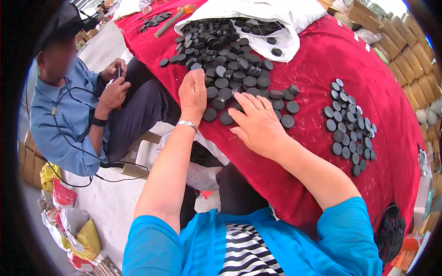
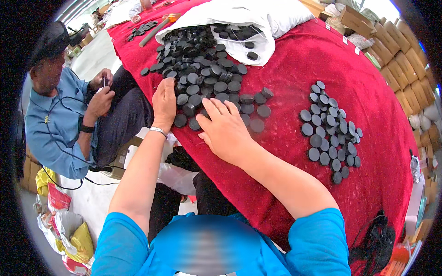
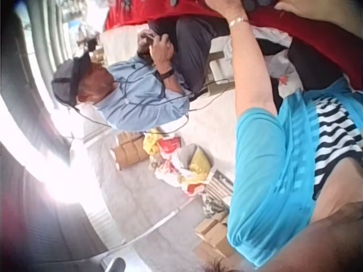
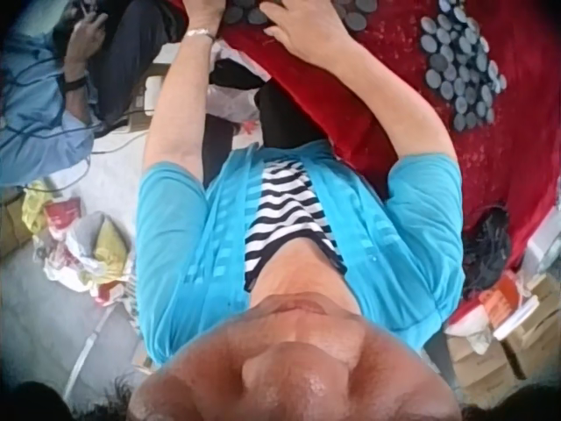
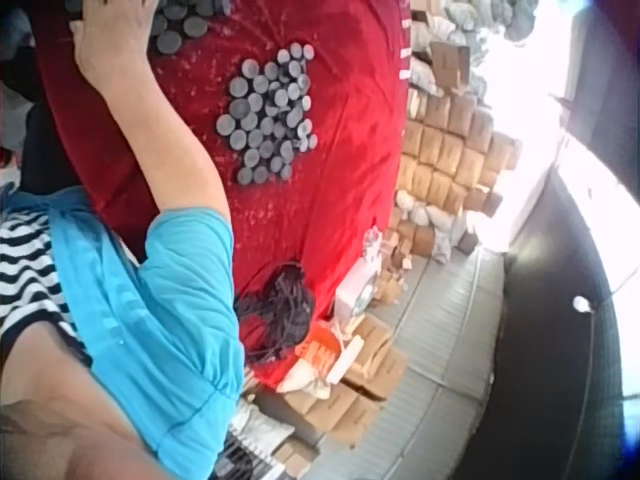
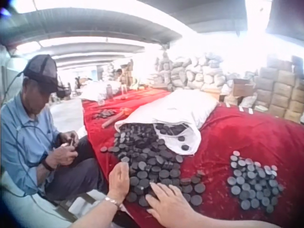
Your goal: Assembling small black plastic circular parts by pairing them together.
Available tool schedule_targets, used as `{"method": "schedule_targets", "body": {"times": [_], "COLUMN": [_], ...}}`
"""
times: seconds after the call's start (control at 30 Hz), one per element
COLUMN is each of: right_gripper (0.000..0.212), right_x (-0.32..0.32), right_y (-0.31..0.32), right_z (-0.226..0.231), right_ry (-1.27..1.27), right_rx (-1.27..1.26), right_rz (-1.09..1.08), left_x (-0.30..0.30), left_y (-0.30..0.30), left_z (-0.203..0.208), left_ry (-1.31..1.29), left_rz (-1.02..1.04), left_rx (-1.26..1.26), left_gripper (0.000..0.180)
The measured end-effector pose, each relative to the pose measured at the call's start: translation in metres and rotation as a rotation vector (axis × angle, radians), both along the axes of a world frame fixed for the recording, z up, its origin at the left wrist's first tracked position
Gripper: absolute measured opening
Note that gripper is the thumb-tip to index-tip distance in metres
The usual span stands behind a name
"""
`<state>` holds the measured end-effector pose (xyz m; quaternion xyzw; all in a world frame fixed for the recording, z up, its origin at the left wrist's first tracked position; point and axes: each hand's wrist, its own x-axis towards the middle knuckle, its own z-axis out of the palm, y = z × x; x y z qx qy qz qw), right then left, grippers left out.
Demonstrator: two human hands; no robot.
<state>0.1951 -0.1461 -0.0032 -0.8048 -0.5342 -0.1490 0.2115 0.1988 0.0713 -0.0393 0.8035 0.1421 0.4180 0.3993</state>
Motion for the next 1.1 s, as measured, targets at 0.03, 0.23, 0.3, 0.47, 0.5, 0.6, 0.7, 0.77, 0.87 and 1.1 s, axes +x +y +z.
{"method": "schedule_targets", "body": {"times": [0.03, 0.23, 0.3, 0.47, 0.5, 0.6, 0.7, 0.77, 0.87, 1.1], "right_gripper": [0.033, 0.014, 0.017, 0.022, 0.024, 0.027, 0.028, 0.031, 0.033, 0.029], "right_x": [0.000, 0.022, 0.031, 0.044, 0.043, 0.037, 0.027, 0.016, 0.004, 0.004], "right_y": [-0.002, 0.001, -0.007, -0.011, -0.011, -0.010, -0.004, -0.001, 0.001, -0.001], "right_z": [0.001, -0.002, 0.004, 0.000, -0.001, 0.001, -0.005, -0.004, -0.005, -0.007], "right_ry": [0.003, -0.047, 0.023, 0.030, 0.033, 0.035, -0.016, -0.033, 0.004, 0.045], "right_rx": [0.005, 0.235, 0.208, 0.261, 0.256, 0.227, 0.159, 0.060, 0.022, 0.002], "right_rz": [0.016, 0.122, 0.003, -0.035, -0.030, -0.006, 0.068, 0.160, 0.228, 0.257], "left_x": [0.001, -0.004, -0.013, -0.048, -0.053, -0.069, -0.082, -0.086, -0.091, -0.093], "left_y": [0.001, 0.027, 0.033, 0.028, 0.024, 0.000, -0.031, -0.037, -0.039, -0.042], "left_z": [-0.001, -0.009, 0.005, 0.012, 0.013, 0.027, 0.029, 0.028, 0.027, 0.019], "left_ry": [-0.002, -0.126, -0.199, -0.140, -0.041, 0.278, 0.224, 0.216, 0.297, 0.254], "left_rz": [0.002, -0.154, -0.214, -0.226, -0.193, -0.149, -0.242, -0.236, -0.232, -0.199], "left_rx": [0.001, -0.492, -0.845, -0.982, -0.884, -0.315, 0.233, 0.427, 0.435, 0.383], "left_gripper": [0.043, 0.045, 0.044, 0.027, 0.023, 0.026, 0.047, 0.049, 0.049, 0.044]}}
